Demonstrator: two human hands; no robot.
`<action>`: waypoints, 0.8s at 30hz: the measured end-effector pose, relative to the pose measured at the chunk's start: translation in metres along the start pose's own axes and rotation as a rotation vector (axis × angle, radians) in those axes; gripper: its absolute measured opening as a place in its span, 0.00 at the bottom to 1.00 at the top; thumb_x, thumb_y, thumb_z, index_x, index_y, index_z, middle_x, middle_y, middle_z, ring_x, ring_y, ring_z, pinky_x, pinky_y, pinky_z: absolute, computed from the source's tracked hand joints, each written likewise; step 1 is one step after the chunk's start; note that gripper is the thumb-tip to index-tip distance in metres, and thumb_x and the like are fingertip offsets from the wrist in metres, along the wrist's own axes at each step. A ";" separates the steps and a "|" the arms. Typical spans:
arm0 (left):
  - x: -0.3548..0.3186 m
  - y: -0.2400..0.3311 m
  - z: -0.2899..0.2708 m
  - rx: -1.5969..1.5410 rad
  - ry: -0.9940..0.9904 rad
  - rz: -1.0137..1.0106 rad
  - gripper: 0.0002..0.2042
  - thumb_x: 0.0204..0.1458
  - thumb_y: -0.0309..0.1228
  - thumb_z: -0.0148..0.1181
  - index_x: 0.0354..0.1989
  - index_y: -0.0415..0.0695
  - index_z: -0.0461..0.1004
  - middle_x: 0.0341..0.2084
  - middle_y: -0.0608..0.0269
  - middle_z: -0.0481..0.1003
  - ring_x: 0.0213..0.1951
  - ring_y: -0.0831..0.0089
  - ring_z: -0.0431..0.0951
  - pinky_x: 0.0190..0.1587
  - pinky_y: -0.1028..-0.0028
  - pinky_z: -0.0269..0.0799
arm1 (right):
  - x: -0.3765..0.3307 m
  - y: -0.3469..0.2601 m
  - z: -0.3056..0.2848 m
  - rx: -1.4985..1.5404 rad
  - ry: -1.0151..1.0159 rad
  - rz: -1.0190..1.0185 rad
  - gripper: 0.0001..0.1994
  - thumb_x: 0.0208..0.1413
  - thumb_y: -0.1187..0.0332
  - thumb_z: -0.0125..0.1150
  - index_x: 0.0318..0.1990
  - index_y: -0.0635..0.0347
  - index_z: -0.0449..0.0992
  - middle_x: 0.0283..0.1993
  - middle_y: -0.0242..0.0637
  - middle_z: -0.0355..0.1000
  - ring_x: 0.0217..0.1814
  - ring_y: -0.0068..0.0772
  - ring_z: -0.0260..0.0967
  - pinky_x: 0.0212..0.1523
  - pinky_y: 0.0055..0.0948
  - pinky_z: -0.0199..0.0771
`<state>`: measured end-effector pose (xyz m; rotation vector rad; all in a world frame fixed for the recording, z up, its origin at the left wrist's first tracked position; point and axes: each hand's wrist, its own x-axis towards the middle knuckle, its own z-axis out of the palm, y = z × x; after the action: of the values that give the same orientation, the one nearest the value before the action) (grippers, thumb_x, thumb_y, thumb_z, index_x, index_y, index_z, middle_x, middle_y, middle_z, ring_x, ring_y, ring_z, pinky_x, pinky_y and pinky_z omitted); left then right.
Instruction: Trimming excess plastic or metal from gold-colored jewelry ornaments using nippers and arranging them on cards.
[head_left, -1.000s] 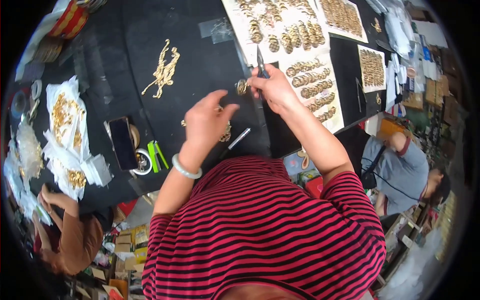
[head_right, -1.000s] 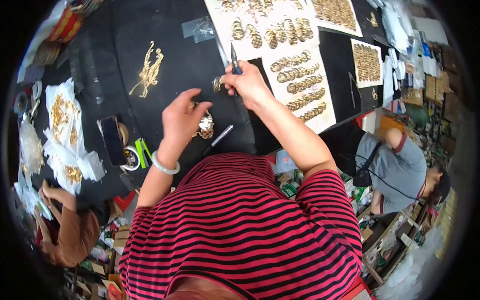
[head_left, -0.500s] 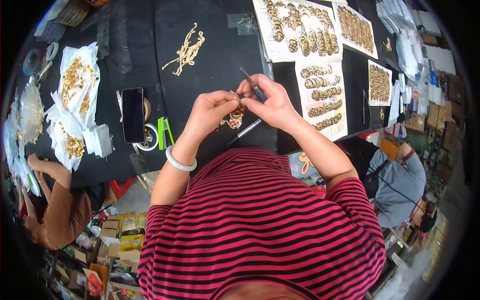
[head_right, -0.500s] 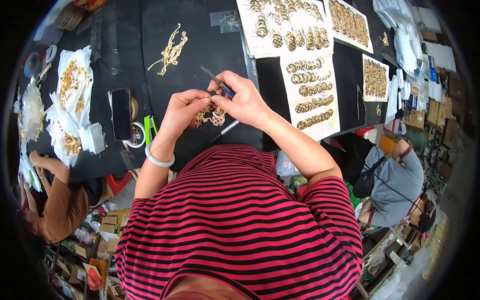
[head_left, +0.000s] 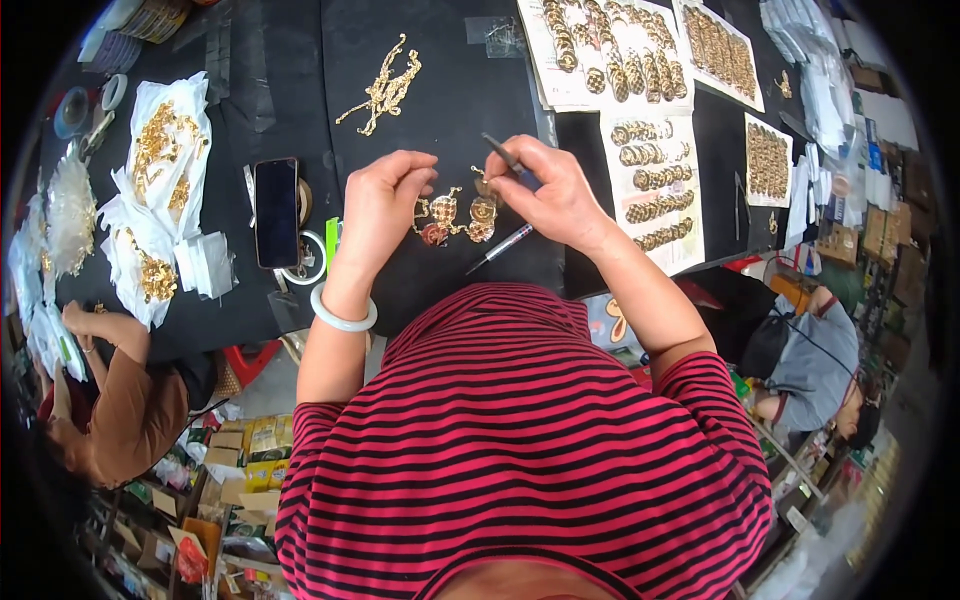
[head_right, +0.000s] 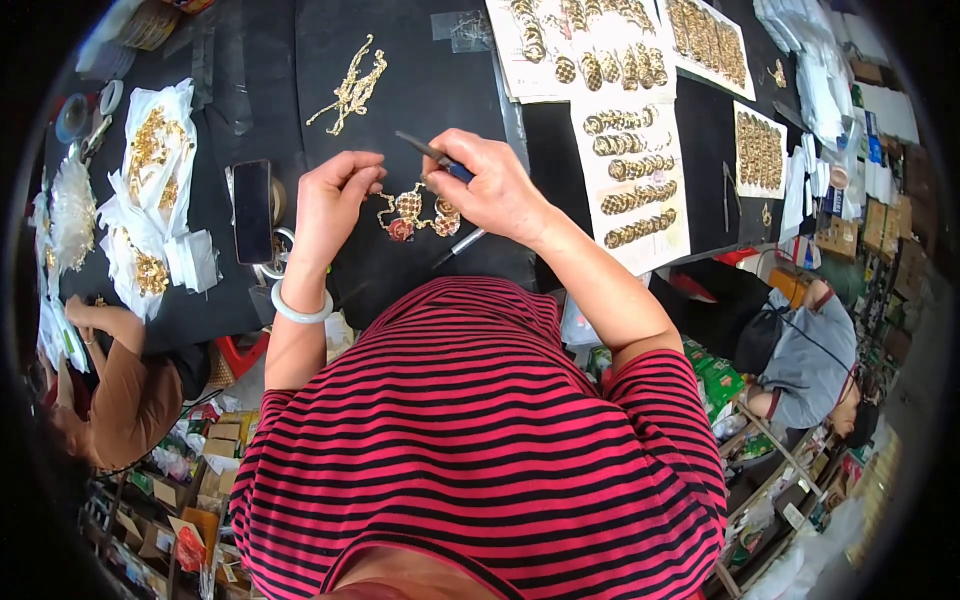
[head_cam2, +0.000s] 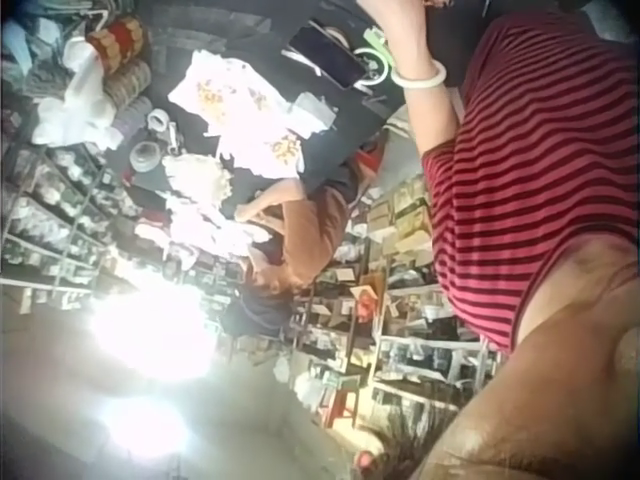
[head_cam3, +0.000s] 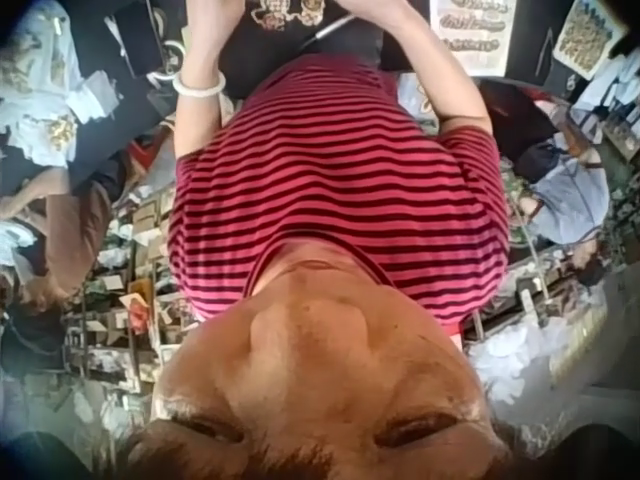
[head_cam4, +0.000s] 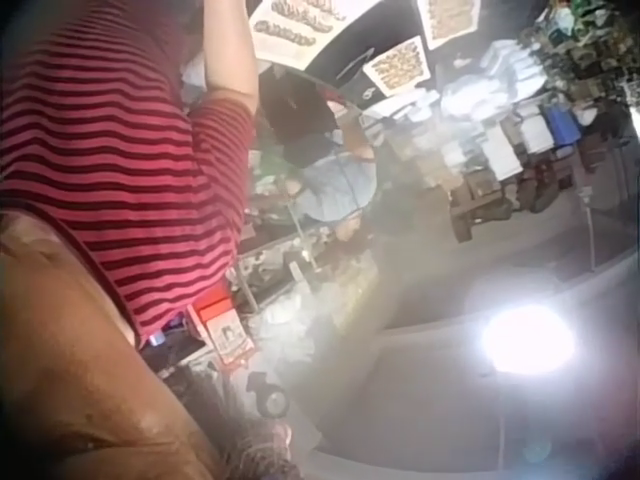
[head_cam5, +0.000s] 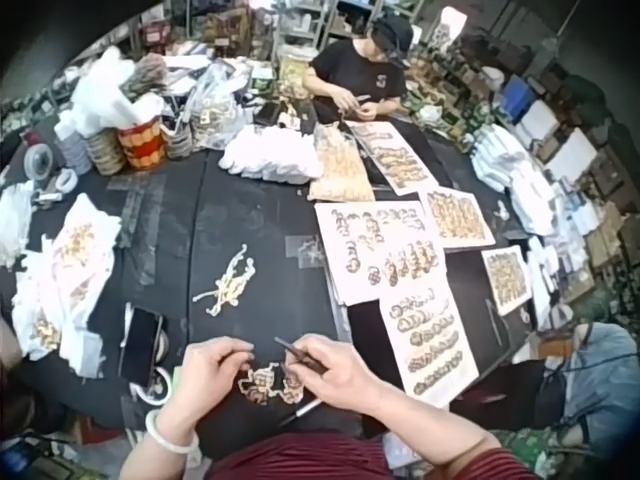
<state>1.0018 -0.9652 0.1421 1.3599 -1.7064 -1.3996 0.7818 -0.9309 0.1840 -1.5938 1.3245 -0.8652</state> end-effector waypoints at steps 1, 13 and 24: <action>0.001 0.000 -0.004 0.027 -0.009 0.051 0.09 0.57 0.20 0.56 0.44 0.36 0.77 0.34 0.58 0.81 0.33 0.77 0.79 0.37 0.81 0.72 | 0.001 0.000 0.003 0.014 -0.033 0.012 0.04 0.51 0.79 0.60 0.34 0.64 0.72 0.33 0.33 0.72 0.34 0.22 0.71 0.37 0.23 0.71; 0.000 0.015 -0.005 -0.569 0.042 -0.222 0.08 0.54 0.18 0.59 0.43 0.33 0.77 0.34 0.55 0.81 0.36 0.75 0.80 0.42 0.79 0.76 | 0.022 0.011 0.037 0.317 0.010 0.211 0.08 0.51 0.80 0.63 0.35 0.61 0.70 0.31 0.29 0.73 0.33 0.15 0.68 0.35 0.20 0.71; 0.006 0.008 0.004 -0.611 0.163 -0.241 0.08 0.53 0.17 0.61 0.41 0.32 0.76 0.33 0.55 0.80 0.35 0.76 0.79 0.41 0.80 0.75 | 0.030 0.009 0.054 0.483 0.160 0.404 0.09 0.51 0.81 0.64 0.35 0.63 0.69 0.29 0.35 0.75 0.29 0.21 0.73 0.32 0.20 0.74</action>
<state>0.9940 -0.9695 0.1471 1.2959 -0.9130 -1.7023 0.8328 -0.9505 0.1541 -0.8628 1.3564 -0.9771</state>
